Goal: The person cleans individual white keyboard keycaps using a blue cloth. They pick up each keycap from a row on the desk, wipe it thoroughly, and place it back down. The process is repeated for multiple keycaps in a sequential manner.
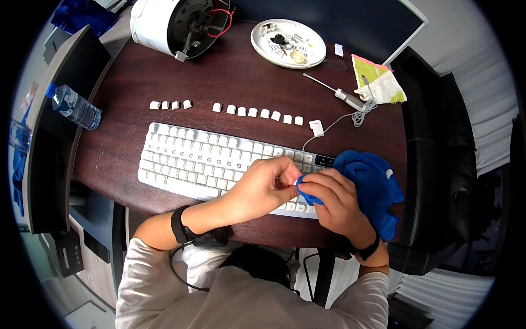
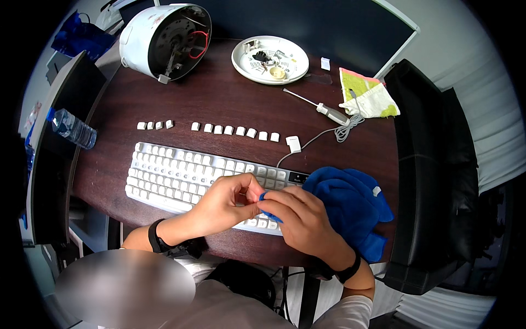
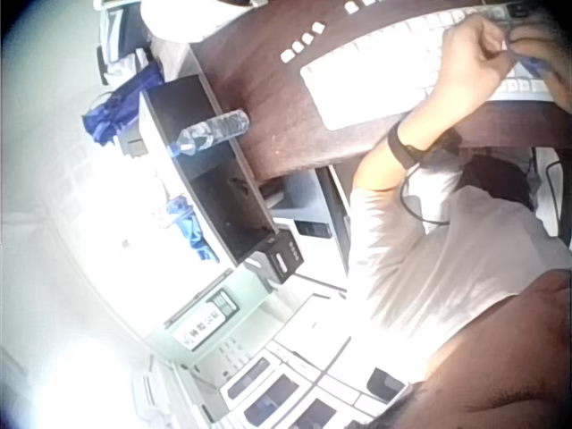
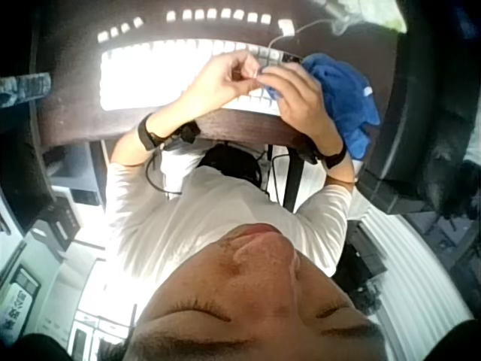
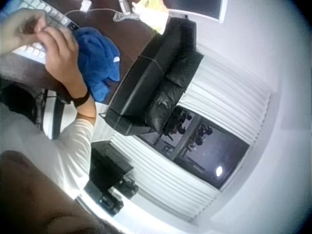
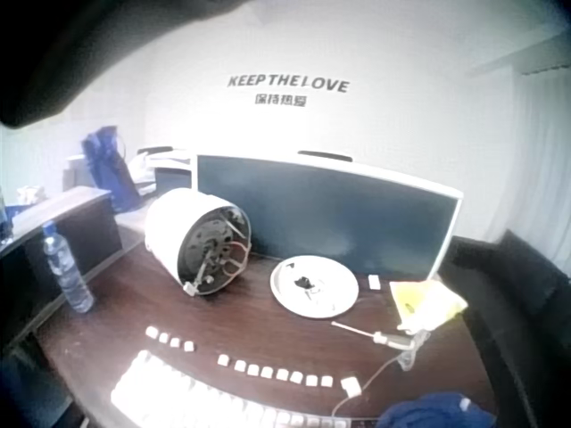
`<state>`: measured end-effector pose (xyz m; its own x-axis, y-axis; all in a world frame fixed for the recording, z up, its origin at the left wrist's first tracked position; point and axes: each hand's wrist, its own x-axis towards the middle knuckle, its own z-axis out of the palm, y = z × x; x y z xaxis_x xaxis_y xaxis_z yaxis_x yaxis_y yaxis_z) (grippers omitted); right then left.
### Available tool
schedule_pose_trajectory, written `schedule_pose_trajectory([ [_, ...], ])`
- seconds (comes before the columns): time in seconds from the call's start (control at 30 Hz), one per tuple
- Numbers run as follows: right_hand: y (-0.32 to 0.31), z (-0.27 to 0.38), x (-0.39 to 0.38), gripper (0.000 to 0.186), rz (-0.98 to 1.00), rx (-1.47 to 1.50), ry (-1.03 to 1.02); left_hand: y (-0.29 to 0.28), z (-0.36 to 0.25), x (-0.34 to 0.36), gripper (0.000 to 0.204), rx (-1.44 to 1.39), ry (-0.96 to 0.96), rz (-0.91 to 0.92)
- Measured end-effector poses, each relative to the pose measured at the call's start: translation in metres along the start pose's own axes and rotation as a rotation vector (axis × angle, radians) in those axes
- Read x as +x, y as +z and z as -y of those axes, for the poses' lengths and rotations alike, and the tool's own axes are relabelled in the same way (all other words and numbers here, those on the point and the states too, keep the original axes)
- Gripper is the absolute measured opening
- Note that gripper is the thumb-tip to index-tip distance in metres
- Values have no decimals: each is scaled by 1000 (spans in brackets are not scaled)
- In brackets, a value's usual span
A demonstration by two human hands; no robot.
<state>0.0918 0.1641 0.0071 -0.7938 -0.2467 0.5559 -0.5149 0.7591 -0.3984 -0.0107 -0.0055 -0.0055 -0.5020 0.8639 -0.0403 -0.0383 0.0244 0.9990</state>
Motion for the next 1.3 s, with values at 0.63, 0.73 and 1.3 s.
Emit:
schedule_pose_trajectory([
  [0.63,-10,-6,0,41,-102,82,79,1,-6,1,15,-187,79,-106],
  [0.73,-10,-6,-1,40,-131,75,74,0,-4,0,16,-149,93,-111],
  [1.3,-9,0,3,40,4,23,56,6,0,2,12,198,195,-137],
])
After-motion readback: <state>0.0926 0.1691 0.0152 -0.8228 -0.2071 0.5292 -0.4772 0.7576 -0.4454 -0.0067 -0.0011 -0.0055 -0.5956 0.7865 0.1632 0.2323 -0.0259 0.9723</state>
